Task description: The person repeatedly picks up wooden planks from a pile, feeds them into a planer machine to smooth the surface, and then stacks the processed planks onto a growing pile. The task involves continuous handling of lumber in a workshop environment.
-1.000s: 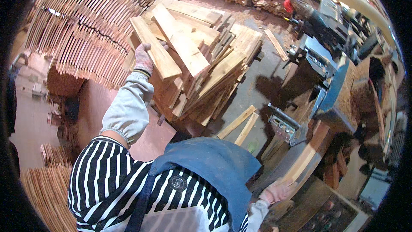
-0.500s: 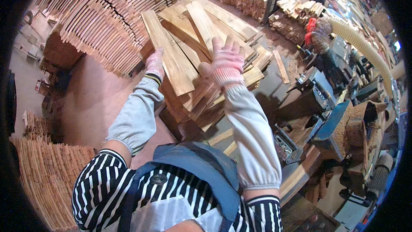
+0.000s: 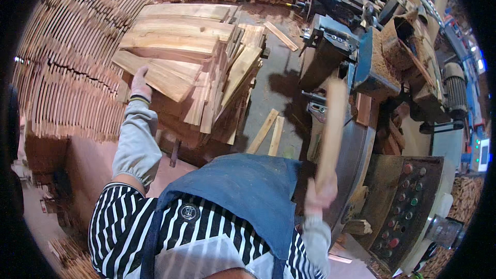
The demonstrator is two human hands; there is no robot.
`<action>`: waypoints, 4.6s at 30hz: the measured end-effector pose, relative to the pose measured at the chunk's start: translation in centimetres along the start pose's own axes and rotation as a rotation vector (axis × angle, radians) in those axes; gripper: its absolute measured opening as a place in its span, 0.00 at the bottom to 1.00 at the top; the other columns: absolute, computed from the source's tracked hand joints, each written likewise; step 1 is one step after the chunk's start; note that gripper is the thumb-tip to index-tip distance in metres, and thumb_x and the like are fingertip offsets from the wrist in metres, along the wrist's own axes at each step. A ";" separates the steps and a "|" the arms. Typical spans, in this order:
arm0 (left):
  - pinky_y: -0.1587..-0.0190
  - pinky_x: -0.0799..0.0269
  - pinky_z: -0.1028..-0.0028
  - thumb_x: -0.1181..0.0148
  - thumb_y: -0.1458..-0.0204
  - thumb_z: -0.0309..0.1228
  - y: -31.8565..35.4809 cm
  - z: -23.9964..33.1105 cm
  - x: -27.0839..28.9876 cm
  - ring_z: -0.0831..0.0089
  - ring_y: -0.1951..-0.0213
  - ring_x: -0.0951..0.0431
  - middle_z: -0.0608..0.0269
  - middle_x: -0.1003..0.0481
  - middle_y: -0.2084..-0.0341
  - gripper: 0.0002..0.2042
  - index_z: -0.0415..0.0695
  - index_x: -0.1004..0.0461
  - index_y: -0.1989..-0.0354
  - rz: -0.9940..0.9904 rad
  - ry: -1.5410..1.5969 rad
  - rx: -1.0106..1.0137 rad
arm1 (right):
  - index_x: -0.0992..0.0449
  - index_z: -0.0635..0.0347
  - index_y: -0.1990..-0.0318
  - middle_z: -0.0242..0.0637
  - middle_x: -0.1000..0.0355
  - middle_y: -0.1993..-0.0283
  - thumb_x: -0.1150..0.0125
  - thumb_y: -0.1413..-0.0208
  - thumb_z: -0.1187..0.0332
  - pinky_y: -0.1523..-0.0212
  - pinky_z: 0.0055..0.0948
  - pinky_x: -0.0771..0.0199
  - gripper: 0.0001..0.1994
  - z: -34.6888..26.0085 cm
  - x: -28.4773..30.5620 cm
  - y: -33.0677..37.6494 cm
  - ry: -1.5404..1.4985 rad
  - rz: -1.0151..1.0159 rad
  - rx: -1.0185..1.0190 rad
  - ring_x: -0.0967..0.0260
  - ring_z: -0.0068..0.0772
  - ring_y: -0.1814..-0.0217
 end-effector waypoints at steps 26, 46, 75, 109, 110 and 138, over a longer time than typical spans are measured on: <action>0.50 0.24 0.68 0.29 0.44 0.34 33.1 -15.5 -26.8 0.67 0.54 0.21 0.54 0.20 0.55 0.24 0.33 0.27 0.43 -0.675 -0.444 0.110 | 0.37 0.63 0.27 0.57 0.33 0.31 0.21 0.59 0.56 0.28 0.45 0.37 0.50 -16.3 -1.7 -18.3 -0.484 -0.392 0.454 0.35 0.58 0.29; 0.33 0.32 0.54 0.26 0.57 0.62 -3.6 2.2 -11.4 0.52 0.36 0.28 0.48 0.34 0.31 0.55 0.39 0.42 0.27 0.424 -0.529 0.001 | 0.38 0.64 0.28 0.61 0.33 0.33 0.32 0.47 0.53 0.31 0.55 0.37 0.42 13.1 4.0 7.2 0.391 0.008 -0.489 0.36 0.66 0.32; 0.57 0.17 0.71 0.32 0.41 0.40 11.8 2.0 -13.8 0.70 0.57 0.17 0.65 0.19 0.56 0.18 0.45 0.22 0.46 -0.078 0.009 -0.140 | 0.35 0.66 0.32 0.60 0.35 0.31 0.34 0.48 0.55 0.30 0.54 0.37 0.38 11.8 1.7 4.3 0.561 -0.117 -0.349 0.38 0.66 0.31; 0.46 0.21 0.55 0.56 0.32 0.43 -5.8 -1.0 -12.1 0.53 0.46 0.22 0.48 0.23 0.46 0.23 0.42 0.29 0.37 -0.168 -0.425 0.000 | 0.34 0.55 0.29 0.52 0.41 0.26 0.38 0.42 0.53 0.31 0.54 0.38 0.34 12.7 0.2 11.3 0.350 -0.240 -0.454 0.38 0.61 0.33; 0.45 0.22 0.55 0.55 0.33 0.41 -6.1 -0.5 -11.2 0.53 0.45 0.22 0.47 0.24 0.44 0.22 0.44 0.30 0.36 -0.153 -0.443 -0.022 | 0.34 0.55 0.29 0.52 0.42 0.26 0.39 0.42 0.53 0.31 0.55 0.38 0.34 12.1 0.5 9.1 0.335 -0.278 -0.529 0.38 0.61 0.34; 0.46 0.25 0.62 0.31 0.44 0.39 -2.0 -6.8 -16.2 0.60 0.51 0.23 0.50 0.22 0.49 0.23 0.37 0.26 0.46 -0.394 -0.310 -0.017 | 0.30 0.53 0.32 0.48 0.38 0.28 0.29 0.46 0.52 0.31 0.52 0.38 0.35 -0.7 15.0 -1.9 0.204 0.550 -0.252 0.35 0.58 0.33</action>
Point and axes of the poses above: each hand's wrist, its own y-axis away from the middle knuckle, its own x-axis out of the back of the hand, z = x × y, the point moved 4 cm from there along -y, towards the middle knuckle
